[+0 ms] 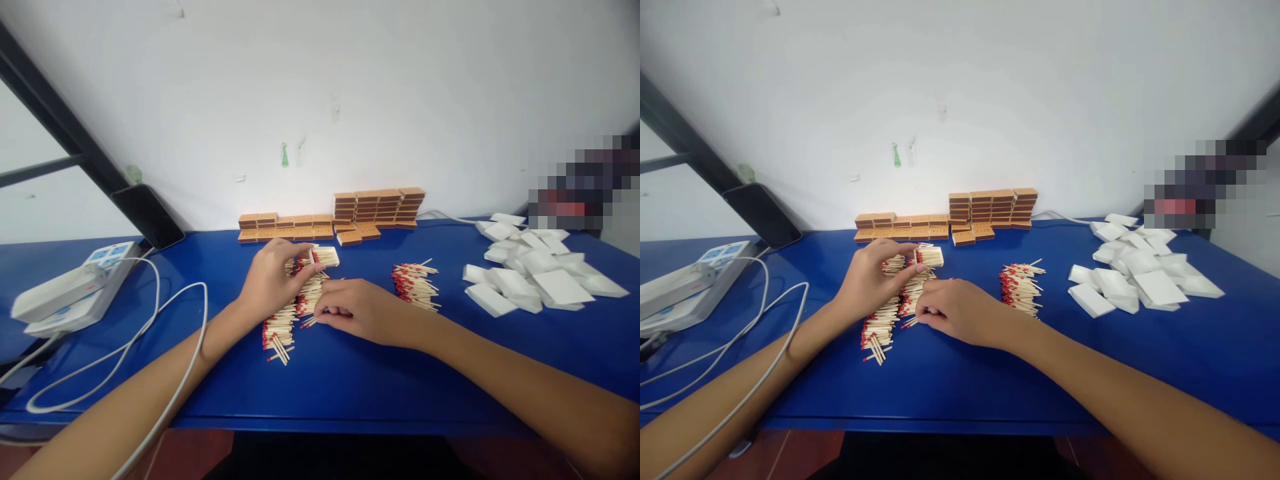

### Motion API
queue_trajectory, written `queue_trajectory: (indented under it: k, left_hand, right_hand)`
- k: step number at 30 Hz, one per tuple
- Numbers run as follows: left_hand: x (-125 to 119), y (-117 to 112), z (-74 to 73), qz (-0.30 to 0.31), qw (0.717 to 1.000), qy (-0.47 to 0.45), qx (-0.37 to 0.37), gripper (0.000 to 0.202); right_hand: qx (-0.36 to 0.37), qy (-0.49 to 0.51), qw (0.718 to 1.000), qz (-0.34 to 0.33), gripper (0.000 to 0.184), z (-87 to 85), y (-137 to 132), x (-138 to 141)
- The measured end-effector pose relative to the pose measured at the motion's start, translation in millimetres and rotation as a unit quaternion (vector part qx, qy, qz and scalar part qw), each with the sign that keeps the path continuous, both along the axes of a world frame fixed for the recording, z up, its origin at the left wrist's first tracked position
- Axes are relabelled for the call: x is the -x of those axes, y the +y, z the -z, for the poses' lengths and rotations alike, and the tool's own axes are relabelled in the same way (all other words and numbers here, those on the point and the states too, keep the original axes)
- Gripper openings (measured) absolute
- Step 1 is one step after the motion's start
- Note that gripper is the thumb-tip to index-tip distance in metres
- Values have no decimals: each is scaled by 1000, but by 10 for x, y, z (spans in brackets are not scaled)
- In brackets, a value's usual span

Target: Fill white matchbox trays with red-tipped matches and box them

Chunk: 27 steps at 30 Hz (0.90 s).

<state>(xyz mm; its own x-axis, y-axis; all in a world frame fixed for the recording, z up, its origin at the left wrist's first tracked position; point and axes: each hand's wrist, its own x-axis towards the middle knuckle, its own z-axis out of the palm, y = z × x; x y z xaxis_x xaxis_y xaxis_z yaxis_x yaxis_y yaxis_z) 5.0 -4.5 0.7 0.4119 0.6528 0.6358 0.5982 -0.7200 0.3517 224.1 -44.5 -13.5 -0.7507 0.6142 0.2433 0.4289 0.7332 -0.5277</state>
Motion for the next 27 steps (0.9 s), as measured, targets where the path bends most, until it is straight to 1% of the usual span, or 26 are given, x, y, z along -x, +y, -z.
queue_trajectory:
  k: [5,8,10,14,18,20,23,27]
  left_hand:
    - [8,0,0,-1,1000,7,-5,31]
    - [16,8,2,-4,1000,11,-5,32]
    - [19,14,1,-6,1000,13,-3,30]
    - [25,21,-1,-9,1000,23,1,28]
    - [26,22,2,-12,999,31,-8,31]
    - [19,14,3,-1,1000,28,-12,33]
    - [-5,-12,0,32,999,14,-10,35]
    - [-38,-56,-11,61,998,0,0,34]
  right_hand:
    - [17,-33,999,26,12,8,-7,2]
    - [21,-68,997,34,16,-22,-30,-1]
    - [17,-73,996,40,16,-61,-28,-22]
    - [-11,-25,997,73,14,-189,65,-144]
    - [-65,21,987,146,17,-329,221,-310]
    - [-92,43,979,178,19,-360,274,-360]
    - [-111,53,974,192,16,-337,292,-367]
    - [-101,28,977,184,13,-273,242,-307]
